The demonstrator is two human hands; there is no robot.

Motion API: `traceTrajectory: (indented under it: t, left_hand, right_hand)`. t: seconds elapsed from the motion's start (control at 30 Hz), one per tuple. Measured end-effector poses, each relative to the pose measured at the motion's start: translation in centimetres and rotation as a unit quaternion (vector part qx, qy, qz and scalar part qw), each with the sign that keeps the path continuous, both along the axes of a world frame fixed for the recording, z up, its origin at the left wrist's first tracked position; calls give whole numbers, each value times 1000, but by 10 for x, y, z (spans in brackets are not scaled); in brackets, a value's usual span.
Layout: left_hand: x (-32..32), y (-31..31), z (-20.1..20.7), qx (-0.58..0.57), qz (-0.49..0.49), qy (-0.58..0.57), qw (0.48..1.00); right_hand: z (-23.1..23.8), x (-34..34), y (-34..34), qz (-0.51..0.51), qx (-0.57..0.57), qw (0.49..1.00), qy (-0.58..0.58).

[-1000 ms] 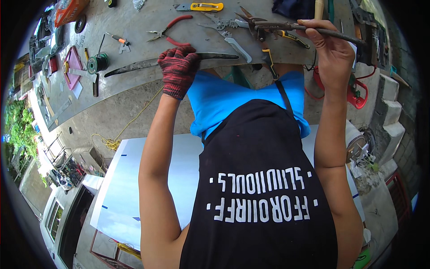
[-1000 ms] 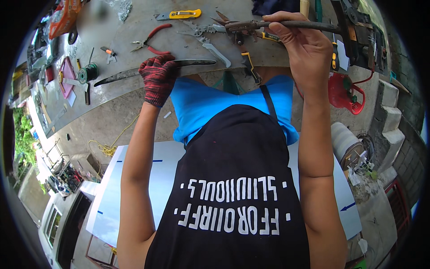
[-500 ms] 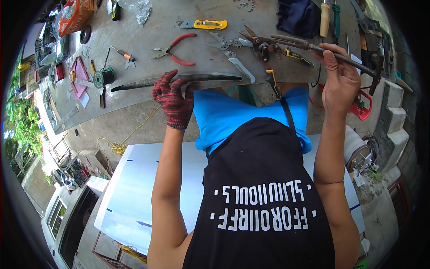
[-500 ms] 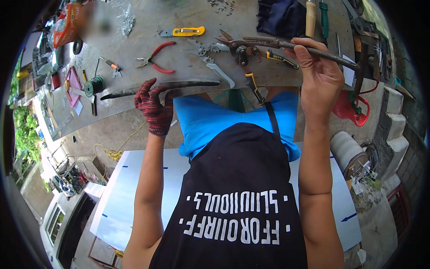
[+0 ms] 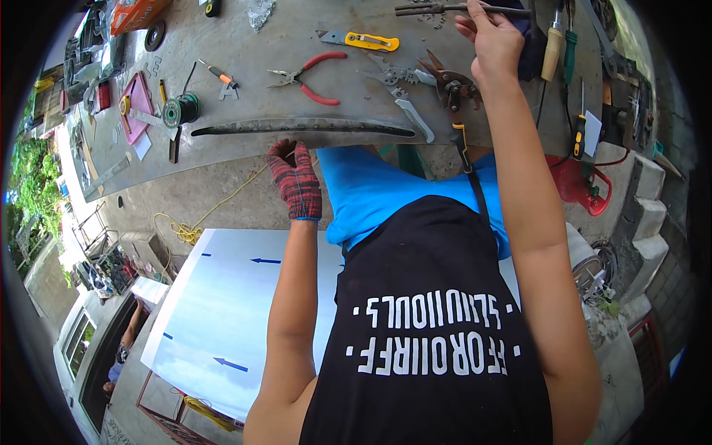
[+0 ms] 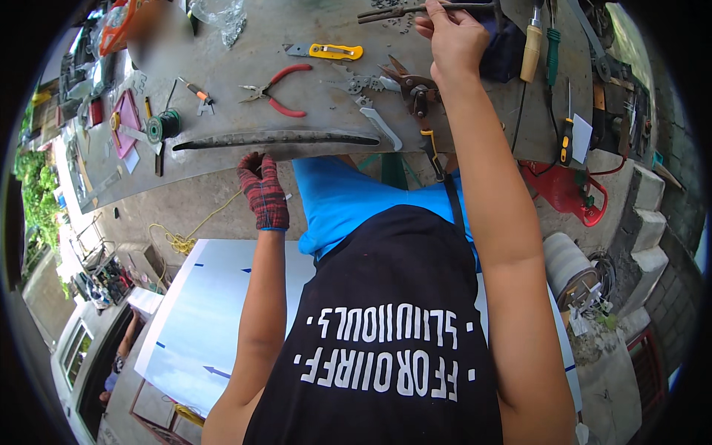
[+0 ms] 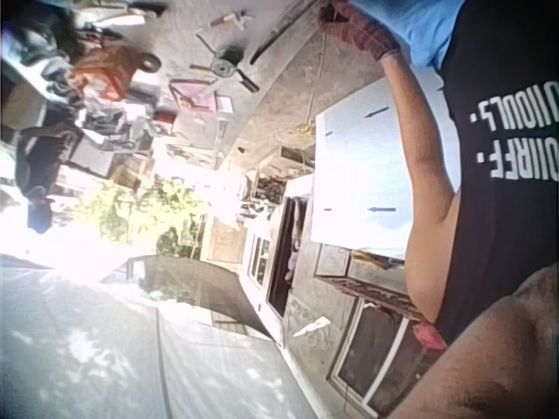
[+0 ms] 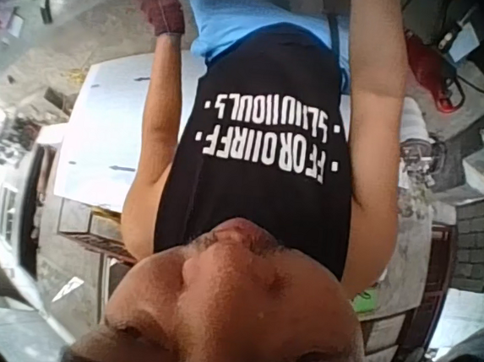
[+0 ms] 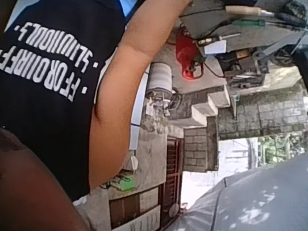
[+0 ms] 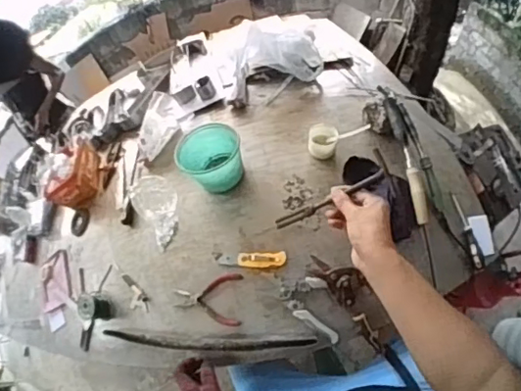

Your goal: The person is assembling small metal components, possibly for sign frames, using screws and a soldering iron.

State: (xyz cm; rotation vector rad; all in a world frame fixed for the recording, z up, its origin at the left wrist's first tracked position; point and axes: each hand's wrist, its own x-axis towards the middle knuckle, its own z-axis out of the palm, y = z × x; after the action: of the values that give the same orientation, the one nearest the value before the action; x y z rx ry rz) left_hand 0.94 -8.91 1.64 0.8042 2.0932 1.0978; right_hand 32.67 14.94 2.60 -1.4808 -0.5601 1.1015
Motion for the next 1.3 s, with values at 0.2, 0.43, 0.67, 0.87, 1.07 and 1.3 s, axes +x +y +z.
traceTrajectory:
  t: [0.2,0.43,0.67,0.87,1.07,1.3]
  left_hand:
    - [-14,-1,-9,-34,80,-104,991]
    - [-7,6,-13,-14,63,-149,987]
    - [-15,9,-20,23,-2,-14,1000]
    - [-11,-3,-23,46,-18,71,996]
    - [5,-1,0,83,-174,366,910]
    - [3,24,2,119,-322,453,823]
  right_hand:
    - [-34,-17,31,-2,-105,994,27]
    - [-57,6,50,93,-158,974,135]
    - [13,11,-7,159,-95,983,-20]
    - [69,-44,-123,453,87,793,-399]
    - [39,-50,-165,489,137,697,-507]
    - [44,-32,-180,447,135,748,-472]
